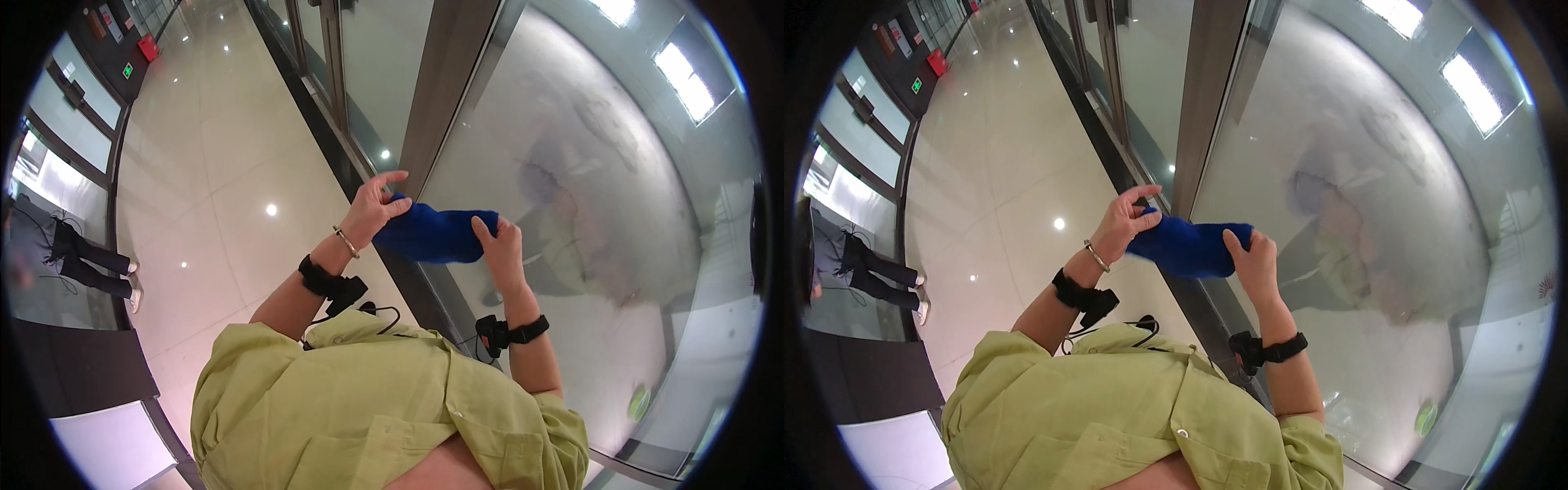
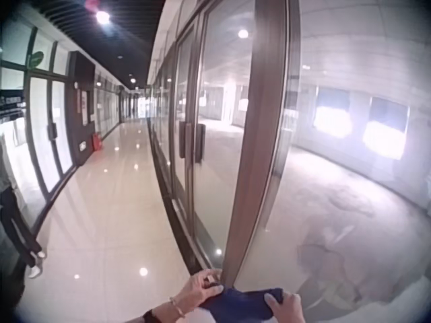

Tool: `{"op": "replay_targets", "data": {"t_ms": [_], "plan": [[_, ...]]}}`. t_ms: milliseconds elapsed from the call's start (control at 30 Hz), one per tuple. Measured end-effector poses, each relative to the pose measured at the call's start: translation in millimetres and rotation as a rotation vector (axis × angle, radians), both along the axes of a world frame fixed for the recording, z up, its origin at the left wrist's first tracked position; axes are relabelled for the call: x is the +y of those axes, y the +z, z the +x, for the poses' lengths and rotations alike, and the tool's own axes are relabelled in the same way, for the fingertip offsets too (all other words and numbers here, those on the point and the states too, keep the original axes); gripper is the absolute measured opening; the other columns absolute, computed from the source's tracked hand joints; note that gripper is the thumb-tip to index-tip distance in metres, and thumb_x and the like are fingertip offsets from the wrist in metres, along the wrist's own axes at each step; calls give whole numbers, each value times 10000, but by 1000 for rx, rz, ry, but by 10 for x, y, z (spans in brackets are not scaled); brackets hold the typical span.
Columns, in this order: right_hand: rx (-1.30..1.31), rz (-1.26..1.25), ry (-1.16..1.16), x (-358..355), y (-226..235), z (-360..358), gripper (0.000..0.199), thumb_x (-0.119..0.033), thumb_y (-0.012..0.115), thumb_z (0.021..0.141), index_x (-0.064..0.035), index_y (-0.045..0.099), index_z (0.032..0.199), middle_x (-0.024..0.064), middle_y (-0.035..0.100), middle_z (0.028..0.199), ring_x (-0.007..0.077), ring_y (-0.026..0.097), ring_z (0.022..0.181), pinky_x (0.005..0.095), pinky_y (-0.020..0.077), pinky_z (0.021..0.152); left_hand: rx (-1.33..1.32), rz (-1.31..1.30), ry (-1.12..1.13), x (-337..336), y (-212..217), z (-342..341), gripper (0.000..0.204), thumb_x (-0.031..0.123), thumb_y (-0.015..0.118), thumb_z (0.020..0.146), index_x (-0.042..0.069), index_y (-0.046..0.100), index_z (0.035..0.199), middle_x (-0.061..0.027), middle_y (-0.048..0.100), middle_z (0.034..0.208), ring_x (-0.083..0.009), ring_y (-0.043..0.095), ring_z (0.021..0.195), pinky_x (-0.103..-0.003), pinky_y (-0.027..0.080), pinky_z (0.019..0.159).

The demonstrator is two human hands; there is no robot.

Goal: The person wipes a large glass door with a blue cloth, moving in circular and vertical motions across the surface. They clean the glass panels and the metal frame, then open the door to continue wiping the interior side.

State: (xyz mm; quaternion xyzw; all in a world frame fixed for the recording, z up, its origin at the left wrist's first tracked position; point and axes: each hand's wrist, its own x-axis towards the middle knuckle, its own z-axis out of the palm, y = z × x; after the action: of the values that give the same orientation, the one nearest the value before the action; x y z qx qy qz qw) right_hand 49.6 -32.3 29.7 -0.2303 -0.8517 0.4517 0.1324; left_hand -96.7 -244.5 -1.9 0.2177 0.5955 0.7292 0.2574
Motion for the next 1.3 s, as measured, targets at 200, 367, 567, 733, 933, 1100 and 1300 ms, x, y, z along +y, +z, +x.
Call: {"op": "replay_targets", "data": {"t_ms": [200,367,567,733,933,1100,1300], "plan": [[175,-120,-89,-127,59,-146,414,-212,738,851,67,583,1113,73,637,692,85,560,616,223,458,560,136,0,68,7,146,-51,239,39,669,866,22,680,1104,17,649,798,-30,561,707,-169,469,668],[208,-135,-64,-175,189,-171,540,-179,774,817,50,521,1234,68,658,757,82,581,655,208,477,596,195,-47,101,-22,163,-11,293,-22,648,855,35,677,1141,13,654,802,-37,573,721,-177,488,677],[89,14,119,-225,356,-174,512,-91,788,746,-28,566,1203,67,652,919,120,603,835,253,493,761,195,-7,125,-37,51,-13,371,-92,615,842,42,658,1185,-22,689,883,-56,604,748,-176,511,722],[85,152,138,-275,359,-181,479,-20,731,724,-53,581,1178,113,658,1036,242,642,945,331,501,869,153,23,134,-77,101,-26,363,-84,629,835,10,643,1186,-57,703,927,-77,628,794,-205,527,765],[92,274,115,-271,410,-201,417,10,688,747,-61,604,1149,127,654,1033,262,647,928,331,505,840,374,-103,148,-99,207,60,346,-48,694,797,-2,636,1134,-89,703,981,-128,645,863,-260,523,826],[100,384,112,-273,452,-209,308,-10,689,761,-48,648,1064,132,650,990,305,648,889,353,512,804,618,-324,155,-143,317,105,336,18,737,771,52,627,1088,-96,683,1024,-210,642,913,-317,501,820],[-24,408,103,-260,525,-249,214,-89,716,781,-40,684,986,132,650,969,292,650,842,356,514,762,760,-401,230,-121,308,-38,199,30,705,798,54,633,982,-117,670,986,-285,641,901,-354,506,770]]}}
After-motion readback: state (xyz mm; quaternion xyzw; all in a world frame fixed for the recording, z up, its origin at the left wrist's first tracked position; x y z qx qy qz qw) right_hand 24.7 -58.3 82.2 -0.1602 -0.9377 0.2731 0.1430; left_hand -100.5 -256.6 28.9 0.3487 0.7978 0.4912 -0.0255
